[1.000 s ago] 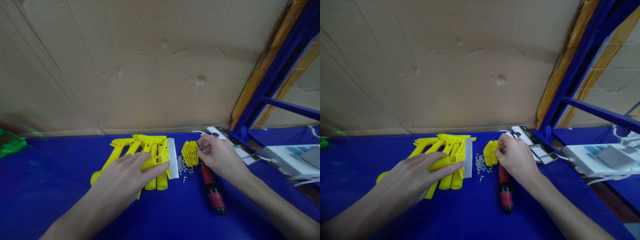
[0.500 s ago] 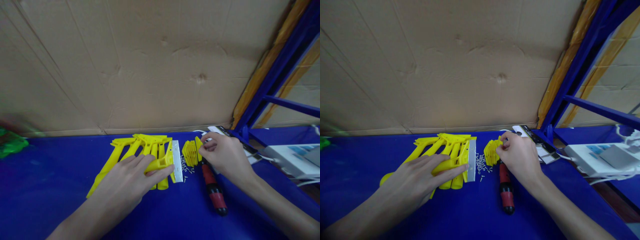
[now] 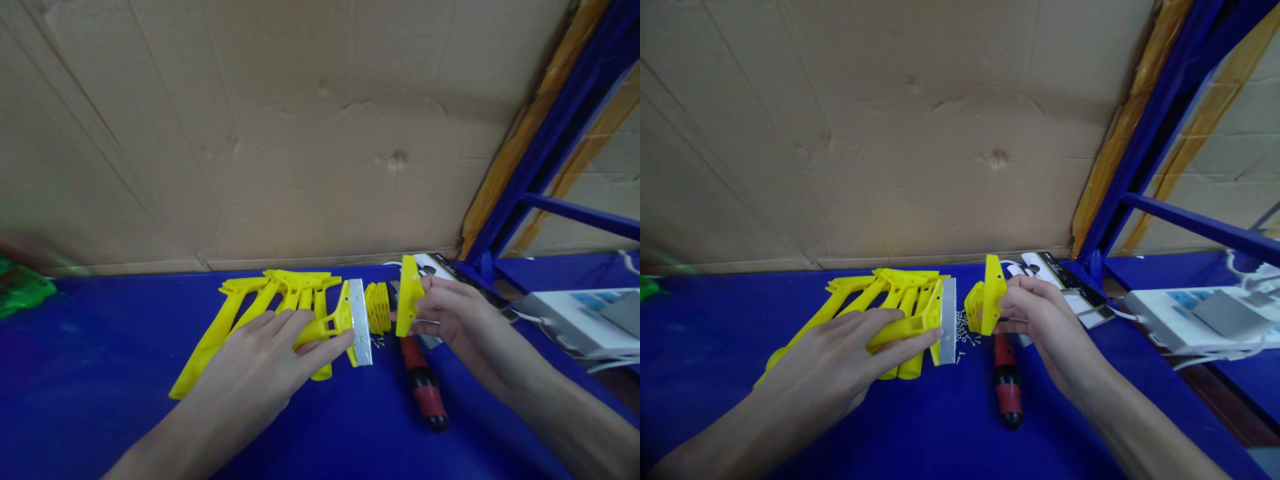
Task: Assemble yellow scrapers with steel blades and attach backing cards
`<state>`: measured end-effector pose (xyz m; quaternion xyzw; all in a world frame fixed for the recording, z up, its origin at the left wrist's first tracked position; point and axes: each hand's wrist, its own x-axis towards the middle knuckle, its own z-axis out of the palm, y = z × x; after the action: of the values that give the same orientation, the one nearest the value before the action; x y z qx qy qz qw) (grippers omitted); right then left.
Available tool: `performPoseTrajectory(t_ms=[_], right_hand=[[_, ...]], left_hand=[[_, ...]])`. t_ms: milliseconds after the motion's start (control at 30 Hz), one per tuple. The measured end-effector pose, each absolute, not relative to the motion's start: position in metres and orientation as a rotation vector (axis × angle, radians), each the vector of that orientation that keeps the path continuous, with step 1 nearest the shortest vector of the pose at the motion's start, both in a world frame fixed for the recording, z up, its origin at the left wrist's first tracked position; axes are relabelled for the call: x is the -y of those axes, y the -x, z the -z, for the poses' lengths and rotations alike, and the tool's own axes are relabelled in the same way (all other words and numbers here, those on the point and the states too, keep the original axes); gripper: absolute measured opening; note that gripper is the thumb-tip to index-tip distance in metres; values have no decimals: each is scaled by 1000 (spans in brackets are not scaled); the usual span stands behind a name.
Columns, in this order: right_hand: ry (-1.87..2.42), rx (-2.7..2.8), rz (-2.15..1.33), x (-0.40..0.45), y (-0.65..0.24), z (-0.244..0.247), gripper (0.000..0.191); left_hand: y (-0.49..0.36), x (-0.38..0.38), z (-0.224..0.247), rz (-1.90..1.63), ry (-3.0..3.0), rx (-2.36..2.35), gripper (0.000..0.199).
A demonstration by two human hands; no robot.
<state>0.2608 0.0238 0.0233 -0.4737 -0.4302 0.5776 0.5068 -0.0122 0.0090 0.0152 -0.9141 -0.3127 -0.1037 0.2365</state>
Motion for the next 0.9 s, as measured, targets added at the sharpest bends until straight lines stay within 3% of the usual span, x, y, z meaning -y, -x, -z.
performPoseTrajectory(t_ms=[300, 600, 767, 900], right_hand=[[1008, 959, -1671, -14, -259, -25, 19], [1047, 1156, -1449, -22, -257, -6, 47], [1015, 1144, -1421, -27, -252, -1, 37], [1067, 1133, -1451, -24, -244, -4, 50]], left_hand=[[9, -6, -13, 310, 2490, 856, 74], [8, -3, -11, 261, 2518, 916, 66], [7, -5, -12, 253, 2504, 887, 62], [6, -5, -13, 260, 2477, 844, 56]])
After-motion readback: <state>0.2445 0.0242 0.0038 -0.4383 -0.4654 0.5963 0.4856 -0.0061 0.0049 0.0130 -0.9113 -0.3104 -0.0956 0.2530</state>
